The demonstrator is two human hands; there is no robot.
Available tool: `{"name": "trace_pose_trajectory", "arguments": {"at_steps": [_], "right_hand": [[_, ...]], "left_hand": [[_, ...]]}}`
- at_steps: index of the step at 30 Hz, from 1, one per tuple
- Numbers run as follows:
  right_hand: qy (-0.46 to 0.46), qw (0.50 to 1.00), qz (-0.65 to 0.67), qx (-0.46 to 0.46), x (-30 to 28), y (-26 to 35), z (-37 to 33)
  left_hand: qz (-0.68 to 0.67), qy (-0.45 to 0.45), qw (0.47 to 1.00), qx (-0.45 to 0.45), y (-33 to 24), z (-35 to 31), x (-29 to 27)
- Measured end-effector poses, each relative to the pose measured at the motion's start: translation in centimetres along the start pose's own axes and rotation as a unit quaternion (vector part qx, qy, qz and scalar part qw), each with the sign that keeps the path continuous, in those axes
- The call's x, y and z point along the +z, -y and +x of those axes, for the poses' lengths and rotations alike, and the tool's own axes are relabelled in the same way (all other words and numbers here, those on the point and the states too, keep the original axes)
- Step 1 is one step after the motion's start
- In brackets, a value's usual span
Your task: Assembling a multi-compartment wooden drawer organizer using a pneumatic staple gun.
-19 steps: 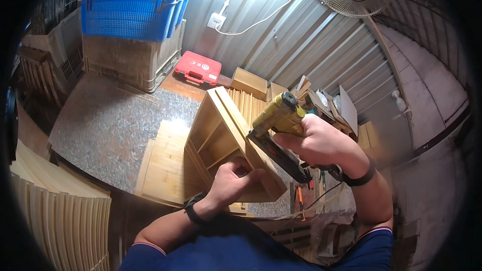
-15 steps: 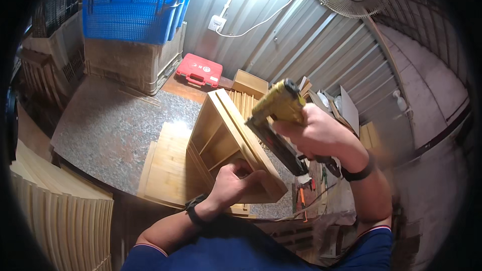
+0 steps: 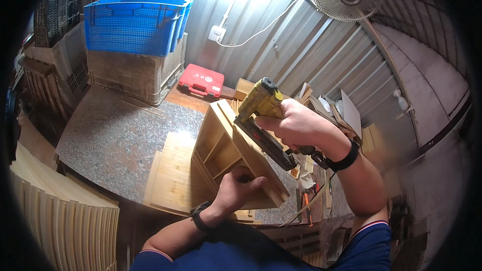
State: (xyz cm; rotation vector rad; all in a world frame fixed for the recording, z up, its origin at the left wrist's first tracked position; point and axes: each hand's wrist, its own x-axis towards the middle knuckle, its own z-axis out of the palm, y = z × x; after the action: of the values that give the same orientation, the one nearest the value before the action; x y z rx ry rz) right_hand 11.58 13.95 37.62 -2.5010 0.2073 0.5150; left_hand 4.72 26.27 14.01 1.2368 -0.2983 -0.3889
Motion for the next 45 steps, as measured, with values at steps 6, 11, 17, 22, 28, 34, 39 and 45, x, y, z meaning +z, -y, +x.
{"name": "trace_pose_trajectory", "arguments": {"at_steps": [6, 11, 17, 22, 28, 34, 39, 45], "right_hand": [[-0.001, 1.000, 0.012, -0.001, 0.2, 0.0, 0.5], [-0.002, 1.000, 0.004, -0.018, 0.3, 0.7, -0.2], [-0.020, 0.999, 0.031, -0.019, -0.2, -0.9, -1.3], [-0.119, 0.987, 0.105, -0.032, -1.2, -6.8, -2.3], [-0.190, 0.974, 0.026, 0.120, 2.7, -22.6, -0.2], [-0.260, 0.943, -0.095, 0.187, 14.2, -38.0, 0.4], [-0.294, 0.918, -0.049, 0.263, 21.8, -46.5, -1.0], [-0.300, 0.912, 0.024, 0.278, 25.9, -52.5, -3.1]], "left_hand": [[0.013, -0.003, 1.000, 0.002, 0.2, 0.1, 0.0], [0.031, -0.003, 1.000, -0.002, 0.7, 0.2, 0.1], [-0.015, 0.011, 1.000, 0.016, 1.1, 0.3, 0.0], [-0.046, -0.009, 0.998, 0.044, 1.0, -0.5, -0.6], [0.037, -0.070, 0.990, 0.117, -0.7, -1.5, -1.8], [0.092, -0.154, 0.984, 0.017, -1.4, -2.2, -5.9], [0.082, -0.264, 0.957, 0.085, -1.5, 0.0, -10.8], [-0.017, -0.272, 0.962, 0.032, -5.5, 2.6, -15.1]]}}
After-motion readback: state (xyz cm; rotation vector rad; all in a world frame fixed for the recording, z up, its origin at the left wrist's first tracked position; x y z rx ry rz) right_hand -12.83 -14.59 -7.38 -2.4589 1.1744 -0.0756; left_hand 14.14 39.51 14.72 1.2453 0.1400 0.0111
